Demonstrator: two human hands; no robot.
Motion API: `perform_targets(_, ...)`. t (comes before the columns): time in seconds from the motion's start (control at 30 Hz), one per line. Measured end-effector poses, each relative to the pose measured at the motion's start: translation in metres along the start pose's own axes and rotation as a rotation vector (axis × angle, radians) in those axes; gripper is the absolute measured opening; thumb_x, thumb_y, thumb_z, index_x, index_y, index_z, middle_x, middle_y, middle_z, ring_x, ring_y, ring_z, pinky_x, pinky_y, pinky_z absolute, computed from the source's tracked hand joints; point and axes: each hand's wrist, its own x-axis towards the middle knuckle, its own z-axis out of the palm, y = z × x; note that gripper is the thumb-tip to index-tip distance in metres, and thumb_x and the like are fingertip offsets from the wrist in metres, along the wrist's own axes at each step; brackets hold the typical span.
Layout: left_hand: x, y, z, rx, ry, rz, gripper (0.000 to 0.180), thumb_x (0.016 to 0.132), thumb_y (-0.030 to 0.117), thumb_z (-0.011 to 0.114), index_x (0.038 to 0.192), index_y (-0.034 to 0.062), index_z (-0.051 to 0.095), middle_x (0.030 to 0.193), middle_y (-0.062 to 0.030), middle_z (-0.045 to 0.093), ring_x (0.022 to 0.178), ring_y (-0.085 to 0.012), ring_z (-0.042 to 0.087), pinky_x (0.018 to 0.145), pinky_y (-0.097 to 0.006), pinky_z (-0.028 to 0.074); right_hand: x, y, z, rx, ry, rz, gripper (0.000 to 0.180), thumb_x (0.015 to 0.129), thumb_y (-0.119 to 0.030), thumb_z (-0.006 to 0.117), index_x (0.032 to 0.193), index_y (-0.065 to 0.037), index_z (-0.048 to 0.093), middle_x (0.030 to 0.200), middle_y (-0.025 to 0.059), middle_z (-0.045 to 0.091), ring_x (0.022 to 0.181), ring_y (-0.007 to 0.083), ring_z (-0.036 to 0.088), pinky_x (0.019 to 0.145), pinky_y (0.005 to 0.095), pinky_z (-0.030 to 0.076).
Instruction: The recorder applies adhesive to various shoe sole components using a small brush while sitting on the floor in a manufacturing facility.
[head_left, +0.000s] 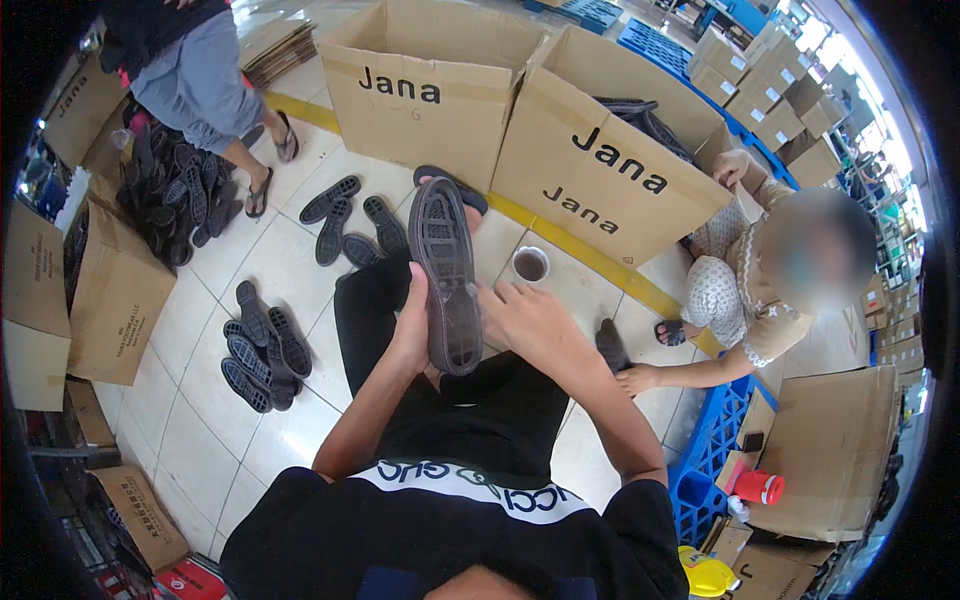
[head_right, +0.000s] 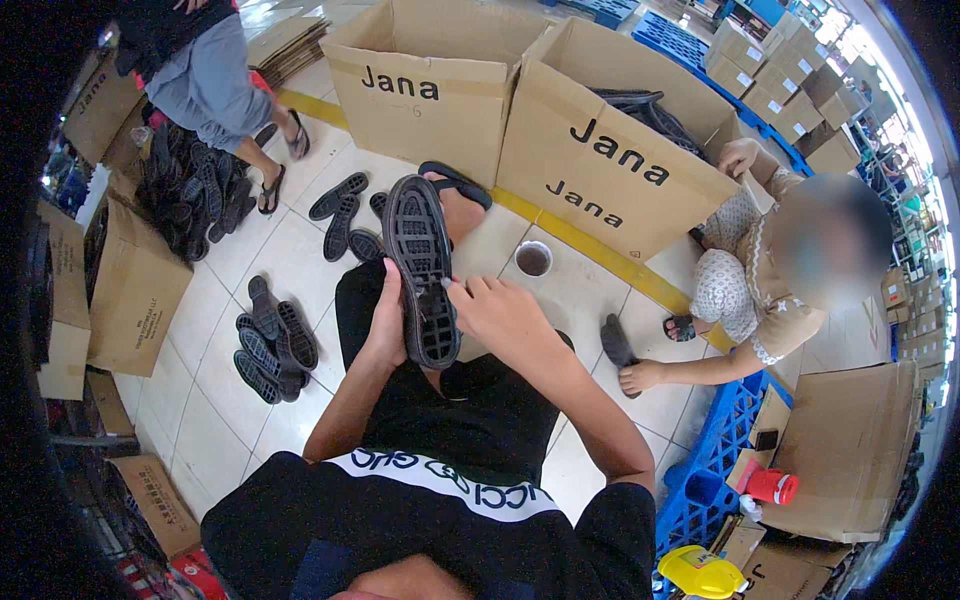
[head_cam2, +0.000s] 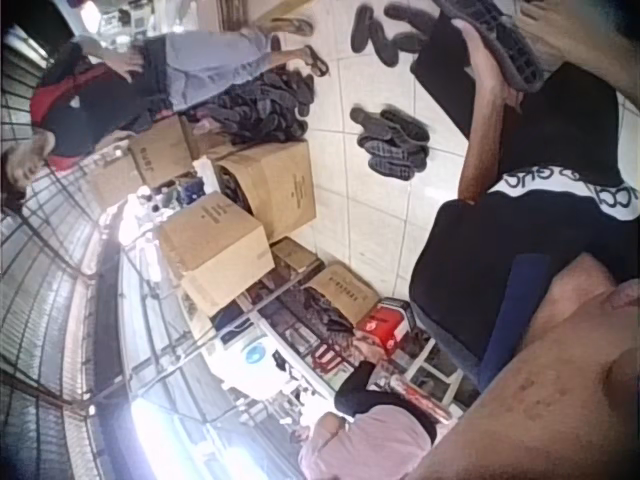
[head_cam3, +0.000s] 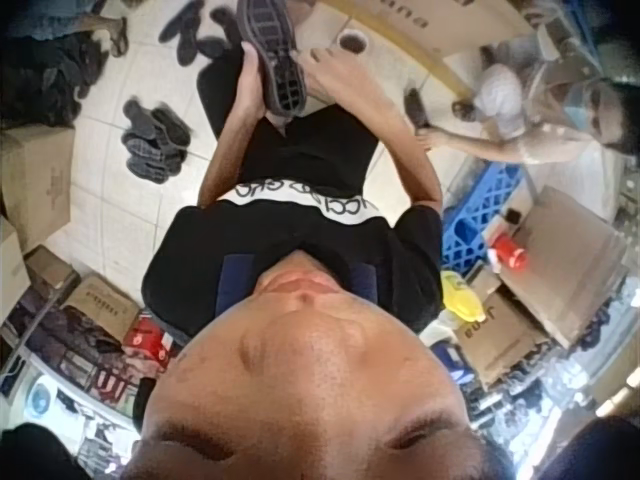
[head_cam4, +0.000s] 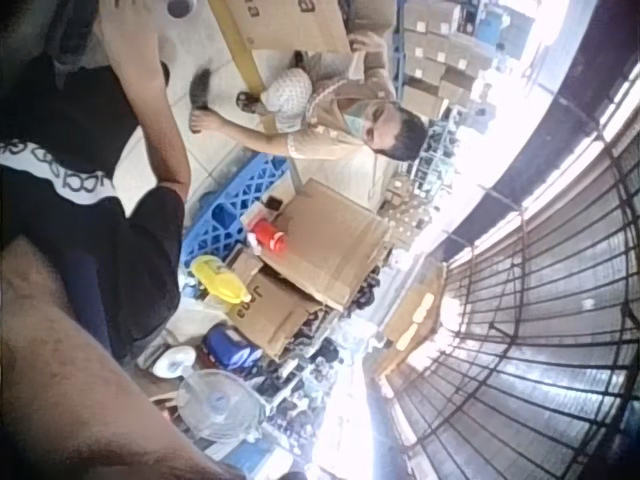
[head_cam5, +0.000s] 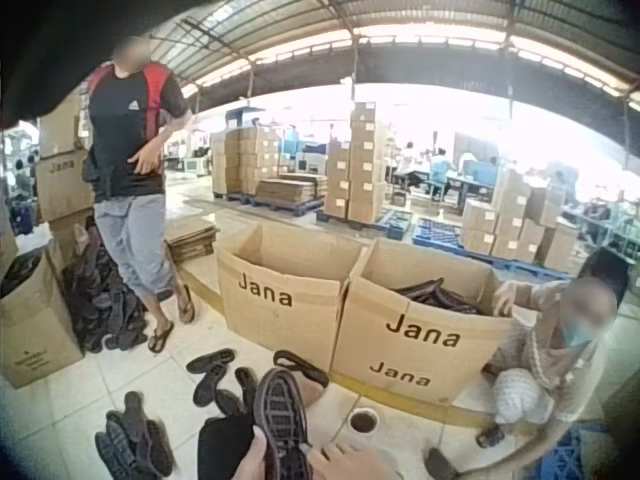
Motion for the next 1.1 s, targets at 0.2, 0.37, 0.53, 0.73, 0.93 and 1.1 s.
perform_targets(0.2, 0.01, 0.0, -0.004, -0.008, -0.049, 0.143, 0.078, 0.093, 0.068, 0.022, 0.127, 0.0033, 0.05, 0.111, -0.011, 0.061, 0.093, -0.0223, 0.063, 0.08, -0.036, 0.053, -0.019, -0.012, -0.007, 0.17, -0.266, 0.035, 0.014, 0.082, -0.013, 0.06, 0.09, -0.003, 0.055, 0.079, 0.0125, 0.057, 0.077, 0.0291, 0.062, 0.07, 0.0384, 0.05)
perform_targets(0.37, 0.012, 0.007, -0.004, -0.046, -0.067, 0.206, 0.079, 0.095, 0.067, 0.014, 0.13, 0.0035, 0.046, 0.114, -0.0124, 0.061, 0.092, -0.0234, 0.064, 0.077, -0.038, 0.055, -0.016, -0.011, -0.02, 0.711, -0.371, 0.101, 0.013, 0.088, -0.013, 0.058, 0.096, -0.004, 0.055, 0.086, 0.0139, 0.06, 0.08, 0.031, 0.062, 0.069, 0.0379, 0.05)
perform_targets(0.53, 0.005, 0.01, 0.0, -0.124, -0.163, 0.16, 0.078, 0.095, 0.066, 0.015, 0.131, 0.0036, 0.046, 0.115, -0.0134, 0.061, 0.097, -0.0247, 0.064, 0.083, -0.039, 0.054, -0.005, -0.014, -0.019, 0.801, 0.028, 0.281, 0.014, 0.082, -0.006, 0.067, 0.095, -0.004, 0.062, 0.093, 0.0093, 0.064, 0.078, 0.0276, 0.062, 0.069, 0.0328, 0.051)
perform_targets(0.73, 0.0, 0.007, 0.006, -0.147, -0.082, 0.209, 0.07, 0.097, 0.061, 0.021, 0.136, 0.0062, 0.044, 0.124, -0.0108, 0.059, 0.112, -0.0225, 0.058, 0.097, -0.038, 0.046, 0.017, -0.015, -0.008, 0.312, 0.345, 0.083, 0.017, 0.08, -0.004, 0.069, 0.096, -0.004, 0.063, 0.098, 0.0091, 0.064, 0.083, 0.027, 0.065, 0.073, 0.0322, 0.053)
perform_targets(0.93, -0.004, 0.013, 0.009, -0.102, -0.17, 0.221, 0.073, 0.097, 0.06, 0.013, 0.147, 0.0087, 0.027, 0.144, -0.0069, 0.041, 0.129, -0.0209, 0.044, 0.106, -0.04, 0.037, 0.018, -0.026, -0.008, 0.602, 0.376, 0.281, 0.012, 0.084, -0.002, 0.066, 0.095, 0.0, 0.063, 0.096, 0.0095, 0.064, 0.077, 0.0199, 0.066, 0.069, 0.0285, 0.053)
perform_targets(1.1, -0.005, 0.008, 0.005, -0.076, -0.246, 0.18, 0.071, 0.097, 0.061, 0.018, 0.14, 0.008, 0.037, 0.13, -0.0093, 0.054, 0.119, -0.0205, 0.053, 0.101, -0.038, 0.042, 0.021, -0.021, 0.011, 0.935, 0.445, 0.547, 0.011, 0.09, -0.006, 0.063, 0.095, 0.003, 0.062, 0.088, 0.006, 0.065, 0.07, 0.0124, 0.063, 0.065, 0.0251, 0.052)
